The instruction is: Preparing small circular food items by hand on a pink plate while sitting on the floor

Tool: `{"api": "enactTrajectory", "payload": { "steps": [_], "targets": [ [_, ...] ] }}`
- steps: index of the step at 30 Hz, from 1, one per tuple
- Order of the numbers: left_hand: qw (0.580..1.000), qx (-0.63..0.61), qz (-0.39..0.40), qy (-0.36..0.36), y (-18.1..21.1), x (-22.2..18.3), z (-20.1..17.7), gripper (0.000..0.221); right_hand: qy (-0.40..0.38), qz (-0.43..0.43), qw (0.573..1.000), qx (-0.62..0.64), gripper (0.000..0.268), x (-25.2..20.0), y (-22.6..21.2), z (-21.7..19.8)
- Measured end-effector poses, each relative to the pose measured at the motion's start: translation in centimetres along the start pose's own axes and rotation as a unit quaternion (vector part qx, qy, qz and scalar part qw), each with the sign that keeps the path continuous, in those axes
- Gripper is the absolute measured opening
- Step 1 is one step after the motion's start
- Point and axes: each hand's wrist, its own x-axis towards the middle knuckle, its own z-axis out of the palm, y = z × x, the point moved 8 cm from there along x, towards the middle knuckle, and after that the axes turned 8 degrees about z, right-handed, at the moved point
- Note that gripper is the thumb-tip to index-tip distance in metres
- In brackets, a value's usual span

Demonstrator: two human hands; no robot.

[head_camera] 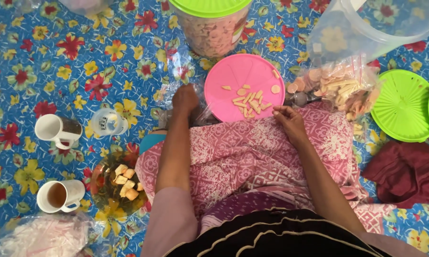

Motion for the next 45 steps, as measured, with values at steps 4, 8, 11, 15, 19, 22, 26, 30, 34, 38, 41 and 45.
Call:
{"api": "enactTrajectory", "payload": {
  "steps": [4, 8, 11, 15, 19, 22, 26, 30, 34, 38, 41, 45],
  "targets": [
    [0.984, -0.133, -0.09, 0.073, -4.0, -0.5, -1.3, 0.025, 0.008, 0.003, 1.0, 0.002, 0.025, -0.8, -0.8, 0.1],
    [0.936, -0.192, -0.21, 0.207, -5.8, -2.3, -3.9, 0.018, 0.003, 0.002, 1.0, 0.012, 0.026, -0.4, -0.6, 0.1],
    [0.922, -0.211, -0.203, 0.252, -7.9, -1.6, -2.7, 0.01, 0.0, 0.0, 1.0, 0.019, 0.026, -0.3, -0.5, 0.0],
    [0.858, -0.376, -0.165, 0.31, -5.6, -2.3, -5.1, 0.008, -0.003, -0.003, 1.0, 0.026, 0.026, -0.9, -1.2, 0.1],
    [0.954, -0.151, -0.078, 0.246, -6.7, -0.1, -4.0, 0.006, -0.002, -0.01, 1.0, 0.021, 0.025, -1.0, -1.6, 0.3],
    [0.964, -0.15, -0.065, 0.212, -5.7, -0.4, -3.7, 0.003, 0.002, -0.004, 1.0, 0.022, 0.025, -1.3, -1.7, 0.4],
    [0.884, -0.323, -0.108, 0.322, -4.7, -2.2, -7.2, 0.007, 0.005, -0.008, 1.0, 0.007, 0.024, -1.6, -2.0, 0.5],
    [0.793, -0.485, -0.11, 0.352, -3.5, -3.7, -9.7, 0.01, 0.005, -0.009, 1.0, -0.017, 0.023, -1.6, -2.4, 0.8],
    [0.749, -0.551, -0.114, 0.351, -0.8, -5.4, -12.3, 0.011, 0.005, -0.009, 0.999, -0.038, 0.02, -1.1, -2.3, 2.2],
    [0.75, -0.563, -0.093, 0.334, 0.3, -6.2, -13.5, 0.014, -0.05, -0.052, 0.991, -0.11, 0.024, 0.1, -3.5, 6.4],
    [0.749, -0.573, -0.071, 0.325, 0.5, -6.2, -14.0, 0.013, -0.092, -0.081, 0.985, -0.123, 0.027, 2.3, -3.9, 11.1],
    [0.726, -0.613, -0.03, 0.309, 1.5, -6.3, -14.3, 0.012, -0.142, -0.142, 0.966, -0.164, 0.039, 4.2, -5.5, 17.8]
  ]
}}
